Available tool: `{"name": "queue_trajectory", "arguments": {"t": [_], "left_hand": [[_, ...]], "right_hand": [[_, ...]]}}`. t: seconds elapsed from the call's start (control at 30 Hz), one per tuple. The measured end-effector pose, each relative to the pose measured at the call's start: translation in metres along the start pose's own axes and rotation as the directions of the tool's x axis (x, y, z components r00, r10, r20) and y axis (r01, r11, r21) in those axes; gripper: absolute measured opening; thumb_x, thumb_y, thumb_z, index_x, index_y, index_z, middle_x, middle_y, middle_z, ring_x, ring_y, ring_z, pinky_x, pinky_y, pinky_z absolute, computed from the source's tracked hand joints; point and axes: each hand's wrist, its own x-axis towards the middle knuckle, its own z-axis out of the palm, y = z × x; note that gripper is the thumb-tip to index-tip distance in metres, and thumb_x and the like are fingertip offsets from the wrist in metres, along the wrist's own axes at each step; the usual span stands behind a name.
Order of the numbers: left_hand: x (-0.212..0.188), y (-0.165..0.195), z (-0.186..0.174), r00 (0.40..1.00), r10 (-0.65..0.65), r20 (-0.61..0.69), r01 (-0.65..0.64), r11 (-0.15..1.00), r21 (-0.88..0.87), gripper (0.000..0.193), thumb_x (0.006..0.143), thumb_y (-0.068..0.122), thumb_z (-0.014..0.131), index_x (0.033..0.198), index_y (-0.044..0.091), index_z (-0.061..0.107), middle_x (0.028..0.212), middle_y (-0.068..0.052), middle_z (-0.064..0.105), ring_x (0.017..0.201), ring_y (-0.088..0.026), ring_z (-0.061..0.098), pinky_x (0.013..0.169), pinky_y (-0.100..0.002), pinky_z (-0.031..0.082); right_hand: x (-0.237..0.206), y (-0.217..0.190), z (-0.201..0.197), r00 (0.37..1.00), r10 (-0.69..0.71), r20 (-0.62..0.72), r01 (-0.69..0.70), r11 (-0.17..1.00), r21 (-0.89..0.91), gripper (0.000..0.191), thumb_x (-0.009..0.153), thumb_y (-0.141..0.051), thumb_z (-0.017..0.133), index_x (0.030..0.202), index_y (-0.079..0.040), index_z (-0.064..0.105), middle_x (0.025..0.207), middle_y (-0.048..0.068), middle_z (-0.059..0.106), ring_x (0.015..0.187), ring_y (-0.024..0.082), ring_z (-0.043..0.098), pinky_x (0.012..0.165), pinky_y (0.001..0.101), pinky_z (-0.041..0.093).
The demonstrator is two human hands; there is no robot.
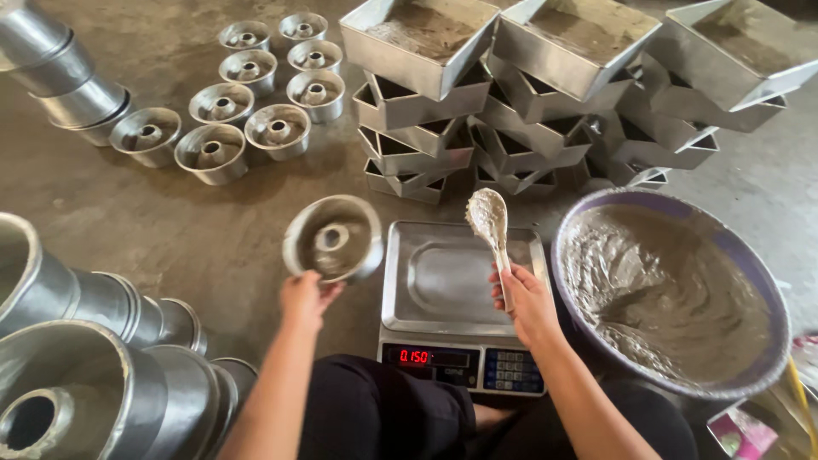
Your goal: The person scoops a gray paste from a large bowl and fills metal molds placed on a digital scale. They smooth the paste inside each mold, then set the filled molds aside. The process is repeated for multiple molds.
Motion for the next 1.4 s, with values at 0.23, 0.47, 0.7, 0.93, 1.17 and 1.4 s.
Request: {"name": "queue_trajectory", "arguments": {"t": [0.23, 0.47, 0.7, 0.93, 1.17, 1.4], "left_hand": [[0.032, 0.021, -0.056, 0.666, -0.186, -0.722, -0.017, 0.964, -0.264, 0.037, 0.095, 0.008, 0.062, 0.127, -0.01, 0.056, 0.115, -0.023, 0.066, 0.081, -0.032, 0.076, 0.061, -0.037, 0.063], [0.091, 0.027, 0.056, 0.974, -0.162, 0.162, 0.004, 0.719, 0.695, 0.078, 0.094, 0.034, 0.073, 0.159, 0.045, 0.031, 0.171, -0.019, -0.003, 0.158, -0.036, 0.003, 0.123, -0.06, 0.016], [0.111, 0.001, 0.125, 0.975, -0.008, 0.222, -0.148, 0.723, 0.675, 0.075, 0.091, 0.024, 0.072, 0.157, 0.036, 0.039, 0.168, -0.021, 0.016, 0.155, -0.033, 0.023, 0.121, -0.045, 0.027], [0.047, -0.035, 0.11, 0.91, 0.396, 0.124, -0.364, 0.617, 0.698, 0.052, 0.088, 0.01, 0.066, 0.139, 0.017, 0.065, 0.14, -0.017, 0.064, 0.13, -0.034, 0.058, 0.11, -0.043, 0.045], [-0.059, -0.121, 0.124, 0.616, 0.299, 0.729, -0.718, -0.167, 0.676, 0.072, 0.088, 0.042, 0.069, 0.143, 0.001, 0.048, 0.15, -0.023, 0.044, 0.137, -0.046, 0.039, 0.114, -0.055, 0.027], [-0.059, -0.161, 0.16, 0.7, 0.112, 0.706, -0.654, -0.298, 0.696, 0.093, 0.095, 0.065, 0.053, 0.151, -0.006, 0.033, 0.155, -0.022, 0.035, 0.144, -0.043, 0.027, 0.121, -0.054, 0.016]], "right_hand": [[-0.001, 0.033, 0.002, 0.997, 0.071, -0.015, -0.071, 0.997, -0.025, 0.029, 0.102, -0.016, 0.053, 0.123, -0.002, 0.067, 0.094, 0.004, 0.067, 0.077, 0.013, 0.058, 0.065, 0.0279, 0.048], [0.005, 0.033, -0.009, 0.999, 0.024, -0.033, -0.025, 1.0, -0.017, 0.029, 0.101, -0.017, 0.055, 0.121, 0.0, 0.069, 0.094, 0.006, 0.068, 0.075, 0.014, 0.059, 0.064, 0.029, 0.048], [0.004, 0.035, -0.01, 1.0, 0.018, -0.012, -0.018, 1.0, 0.01, 0.029, 0.102, -0.016, 0.054, 0.121, 0.0, 0.069, 0.094, 0.006, 0.067, 0.075, 0.014, 0.059, 0.065, 0.0286, 0.049], [0.008, 0.032, -0.02, 0.994, 0.055, -0.093, -0.047, 0.995, 0.091, 0.026, 0.102, -0.015, 0.055, 0.12, -0.002, 0.068, 0.094, 0.006, 0.067, 0.075, 0.014, 0.059, 0.065, 0.0289, 0.05], [0.001, 0.031, -0.028, 0.999, 0.035, -0.039, -0.021, 0.951, 0.309, 0.026, 0.101, -0.015, 0.056, 0.122, -0.004, 0.066, 0.093, 0.005, 0.068, 0.073, 0.014, 0.061, 0.063, 0.0284, 0.05], [-0.027, 0.01, -0.054, 0.998, 0.01, -0.054, 0.011, 0.926, 0.377, 0.029, 0.101, -0.014, 0.057, 0.125, -0.002, 0.065, 0.092, 0.005, 0.068, 0.073, 0.015, 0.061, 0.063, 0.0288, 0.051]]}}
